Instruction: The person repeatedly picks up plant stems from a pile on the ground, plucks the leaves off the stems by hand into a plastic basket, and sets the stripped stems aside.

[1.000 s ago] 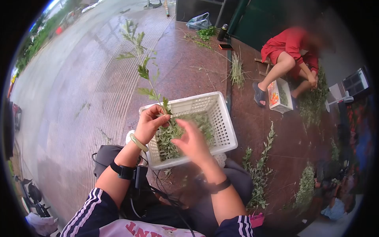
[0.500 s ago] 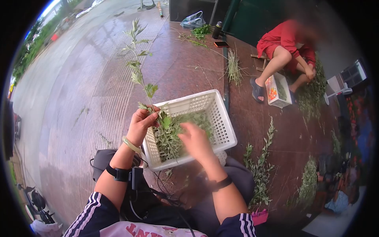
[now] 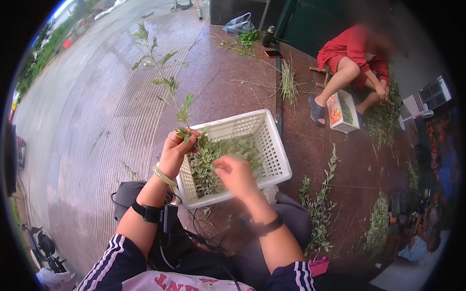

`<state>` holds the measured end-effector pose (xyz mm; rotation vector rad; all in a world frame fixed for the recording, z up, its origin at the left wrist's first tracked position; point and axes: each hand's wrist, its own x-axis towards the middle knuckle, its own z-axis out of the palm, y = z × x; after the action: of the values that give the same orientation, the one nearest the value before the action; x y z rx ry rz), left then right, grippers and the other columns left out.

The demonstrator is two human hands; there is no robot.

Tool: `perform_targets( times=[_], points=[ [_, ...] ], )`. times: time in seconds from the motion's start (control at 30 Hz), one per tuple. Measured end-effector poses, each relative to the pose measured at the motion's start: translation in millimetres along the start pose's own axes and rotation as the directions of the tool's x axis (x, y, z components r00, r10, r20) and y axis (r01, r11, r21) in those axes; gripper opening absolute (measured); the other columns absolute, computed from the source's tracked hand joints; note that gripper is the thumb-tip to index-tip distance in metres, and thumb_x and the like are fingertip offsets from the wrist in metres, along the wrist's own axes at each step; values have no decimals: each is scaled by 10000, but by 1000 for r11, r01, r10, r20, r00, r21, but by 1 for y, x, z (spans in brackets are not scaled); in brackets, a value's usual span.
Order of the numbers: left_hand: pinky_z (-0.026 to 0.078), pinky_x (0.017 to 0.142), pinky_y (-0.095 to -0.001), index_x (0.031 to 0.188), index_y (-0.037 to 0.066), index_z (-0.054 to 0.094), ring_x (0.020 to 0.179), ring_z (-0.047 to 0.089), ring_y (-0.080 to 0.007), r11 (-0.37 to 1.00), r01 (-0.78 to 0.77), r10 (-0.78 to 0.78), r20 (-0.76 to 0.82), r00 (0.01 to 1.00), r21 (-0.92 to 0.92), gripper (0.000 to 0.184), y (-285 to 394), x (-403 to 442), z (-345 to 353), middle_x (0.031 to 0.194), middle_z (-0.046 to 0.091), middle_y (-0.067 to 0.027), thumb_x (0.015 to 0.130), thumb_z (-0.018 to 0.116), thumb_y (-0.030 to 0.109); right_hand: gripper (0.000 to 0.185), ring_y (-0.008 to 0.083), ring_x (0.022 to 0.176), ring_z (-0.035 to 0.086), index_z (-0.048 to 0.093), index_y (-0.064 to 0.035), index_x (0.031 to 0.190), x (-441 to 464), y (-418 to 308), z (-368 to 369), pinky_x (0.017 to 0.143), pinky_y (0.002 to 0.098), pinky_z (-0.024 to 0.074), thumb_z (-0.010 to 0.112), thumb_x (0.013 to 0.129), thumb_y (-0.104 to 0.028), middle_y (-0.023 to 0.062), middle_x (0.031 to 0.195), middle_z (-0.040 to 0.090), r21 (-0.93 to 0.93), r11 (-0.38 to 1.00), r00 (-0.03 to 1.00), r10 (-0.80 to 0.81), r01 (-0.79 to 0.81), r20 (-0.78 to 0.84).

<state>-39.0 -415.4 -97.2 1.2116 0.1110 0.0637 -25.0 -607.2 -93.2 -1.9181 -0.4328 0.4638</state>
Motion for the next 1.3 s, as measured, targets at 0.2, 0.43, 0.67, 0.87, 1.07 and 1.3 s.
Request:
perform_targets(
  times=[0.2, 0.43, 0.67, 0.87, 1.07, 1.3],
  points=[
    [437, 639, -229, 924, 23, 609, 729, 528, -64, 998, 28, -32, 73, 997, 64, 113, -21, -3, 9, 813, 586, 5, 874, 563, 113, 176, 56, 631, 549, 611, -22, 892, 0, -14, 3, 561, 228, 431, 681, 736, -60, -2, 687, 586, -13, 999, 991, -53, 51, -120],
    [409, 617, -213, 966, 45, 575, 681, 489, -53, 999, -39, 40, -105, 994, 13, 123, -15, 0, 5, 780, 536, 25, 904, 516, 134, 83, 142, 655, 599, 611, -3, 813, 1, -2, -10, 577, 271, 451, 647, 759, -54, 57, 720, 619, -339, 929, 988, -136, 152, 71],
    [426, 663, -228, 966, 63, 590, 778, 500, -62, 996, 74, -74, -9, 997, -59, 128, -3, -5, 8, 844, 553, 27, 905, 515, 147, 234, 186, 744, 621, 569, -7, 1018, -1, 10, -9, 639, 295, 478, 612, 805, -92, 117, 895, 623, -295, 949, 988, -140, 114, -69],
    [423, 707, -248, 955, 66, 612, 814, 516, -72, 991, 132, -133, 157, 979, 17, 132, -4, -12, 23, 904, 582, 25, 895, 526, 145, 280, 112, 766, 600, 555, -12, 1080, 9, 3, -11, 673, 241, 484, 610, 827, -119, 69, 941, 615, 412, 902, 991, 130, -128, 23],
    [415, 711, -251, 955, 69, 607, 817, 525, -84, 989, 121, -134, 174, 976, 81, 128, -9, -10, 19, 902, 585, 16, 893, 527, 149, 157, 103, 745, 600, 602, -19, 957, 8, 10, -10, 664, 232, 482, 616, 811, -76, 40, 849, 626, 507, 855, 994, 102, -108, 40],
    [407, 696, -226, 974, 65, 574, 799, 526, -83, 989, 28, -28, -3, 1000, -143, 124, -9, -3, 6, 860, 569, 3, 902, 514, 146, 94, 260, 755, 627, 624, 8, 811, -5, 5, -13, 676, 352, 479, 612, 758, -69, 132, 781, 647, -500, 864, 996, -26, 65, 85]
  ],
)
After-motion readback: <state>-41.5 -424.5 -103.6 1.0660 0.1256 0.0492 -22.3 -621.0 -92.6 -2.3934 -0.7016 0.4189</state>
